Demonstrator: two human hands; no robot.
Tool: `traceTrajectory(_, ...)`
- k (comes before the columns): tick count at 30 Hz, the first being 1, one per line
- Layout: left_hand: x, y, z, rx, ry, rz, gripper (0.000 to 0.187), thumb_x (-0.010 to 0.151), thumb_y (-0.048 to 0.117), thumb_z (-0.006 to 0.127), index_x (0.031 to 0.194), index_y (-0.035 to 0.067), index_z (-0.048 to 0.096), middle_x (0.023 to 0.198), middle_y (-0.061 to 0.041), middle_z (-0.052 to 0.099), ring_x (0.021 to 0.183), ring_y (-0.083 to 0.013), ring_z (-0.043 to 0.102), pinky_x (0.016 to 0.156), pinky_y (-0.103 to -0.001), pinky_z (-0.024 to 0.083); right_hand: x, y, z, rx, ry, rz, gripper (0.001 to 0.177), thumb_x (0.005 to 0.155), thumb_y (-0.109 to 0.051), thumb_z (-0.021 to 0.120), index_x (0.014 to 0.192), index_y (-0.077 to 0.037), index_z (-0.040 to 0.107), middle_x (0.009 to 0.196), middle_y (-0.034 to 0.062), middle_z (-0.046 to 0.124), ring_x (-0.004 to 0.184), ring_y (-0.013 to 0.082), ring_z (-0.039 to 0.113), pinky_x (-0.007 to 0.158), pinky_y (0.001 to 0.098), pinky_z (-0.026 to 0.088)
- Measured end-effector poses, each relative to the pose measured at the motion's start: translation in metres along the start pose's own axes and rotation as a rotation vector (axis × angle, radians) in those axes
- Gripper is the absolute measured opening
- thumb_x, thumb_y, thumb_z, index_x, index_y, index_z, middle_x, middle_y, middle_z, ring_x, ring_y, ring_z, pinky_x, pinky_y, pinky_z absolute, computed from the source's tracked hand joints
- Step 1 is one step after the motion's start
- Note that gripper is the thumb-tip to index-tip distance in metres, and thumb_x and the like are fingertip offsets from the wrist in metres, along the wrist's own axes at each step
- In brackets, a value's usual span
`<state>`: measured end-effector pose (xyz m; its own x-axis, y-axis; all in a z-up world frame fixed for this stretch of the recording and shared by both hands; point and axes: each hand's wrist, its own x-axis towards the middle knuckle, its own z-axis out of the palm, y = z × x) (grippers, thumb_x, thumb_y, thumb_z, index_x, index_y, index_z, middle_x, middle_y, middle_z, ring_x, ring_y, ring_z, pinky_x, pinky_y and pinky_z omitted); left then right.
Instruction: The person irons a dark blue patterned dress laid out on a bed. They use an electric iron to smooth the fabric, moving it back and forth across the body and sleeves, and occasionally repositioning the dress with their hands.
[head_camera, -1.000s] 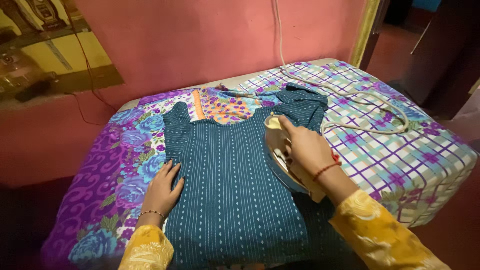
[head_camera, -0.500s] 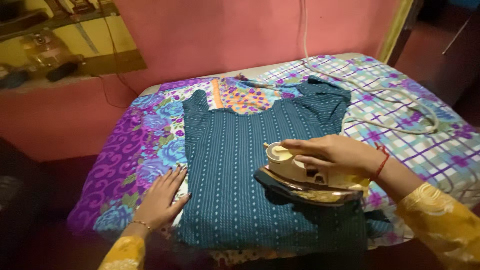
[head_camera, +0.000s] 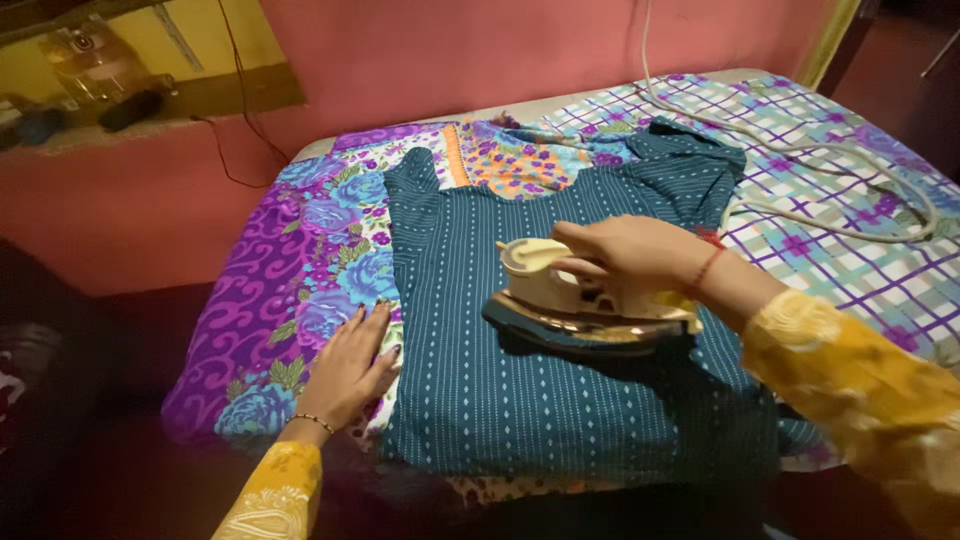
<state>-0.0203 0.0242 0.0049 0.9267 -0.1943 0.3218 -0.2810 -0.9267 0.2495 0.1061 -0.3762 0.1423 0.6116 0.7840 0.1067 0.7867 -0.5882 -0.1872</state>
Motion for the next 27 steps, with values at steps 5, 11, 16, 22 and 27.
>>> traceTrajectory(5,0.001,0.004,-0.004,0.077,-0.023,0.015,0.084,0.093,0.056,0.054,0.158,0.008,0.033,0.163,-0.016,0.034,0.150,-0.0358,0.030,0.121,-0.049,0.022,0.043,-0.018,0.011,-0.022,0.053,0.139,0.043,0.100,-0.056,0.047,0.108,-0.014,0.052,0.082,0.0214,0.071,0.078,0.0472,0.067,0.067,0.0575,0.052)
traceTrajectory(11,0.000,0.011,-0.006,0.086,-0.020,0.005,0.089,0.091,0.056,0.058,0.157,0.003,0.031,0.163,-0.018,0.033,0.150,-0.0370,0.029,0.120,-0.049,0.021,0.105,-0.025,0.056,0.016,0.348,0.248,0.043,0.102,-0.049,0.049,0.113,-0.008,0.053,0.085,0.0226,0.072,0.078,0.0465,0.069,0.068,0.0594,0.053)
traceTrajectory(16,-0.002,0.018,-0.012,0.048,-0.005,0.009,0.088,0.090,0.053,0.059,0.157,0.003,0.031,0.164,-0.018,0.033,0.150,-0.0369,0.029,0.120,-0.049,0.021,0.177,-0.017,0.101,0.035,0.529,0.426,0.041,0.103,-0.041,0.052,0.113,-0.001,0.055,0.087,0.0232,0.073,0.081,0.0420,0.073,0.071,0.0542,0.057)
traceTrajectory(22,-0.001,0.018,-0.015,0.017,-0.028,-0.032,0.088,0.090,0.054,0.059,0.157,0.003,0.031,0.162,-0.015,0.037,0.152,-0.0344,0.027,0.122,-0.047,0.019,0.244,0.002,0.126,-0.014,0.675,0.527,0.038,0.101,-0.029,0.057,0.115,0.006,0.056,0.091,0.0243,0.073,0.082,0.0398,0.074,0.070,0.0498,0.058)
traceTrajectory(27,-0.002,0.017,-0.016,-0.052,-0.033,-0.081,0.083,0.095,0.053,0.051,0.160,0.007,0.029,0.162,-0.014,0.038,0.152,-0.0319,0.028,0.122,-0.047,0.017,0.264,0.010,0.117,0.002,0.622,0.593,0.029,0.100,-0.019,0.055,0.116,0.004,0.057,0.091,0.0254,0.073,0.085,0.0402,0.074,0.071,0.0490,0.059)
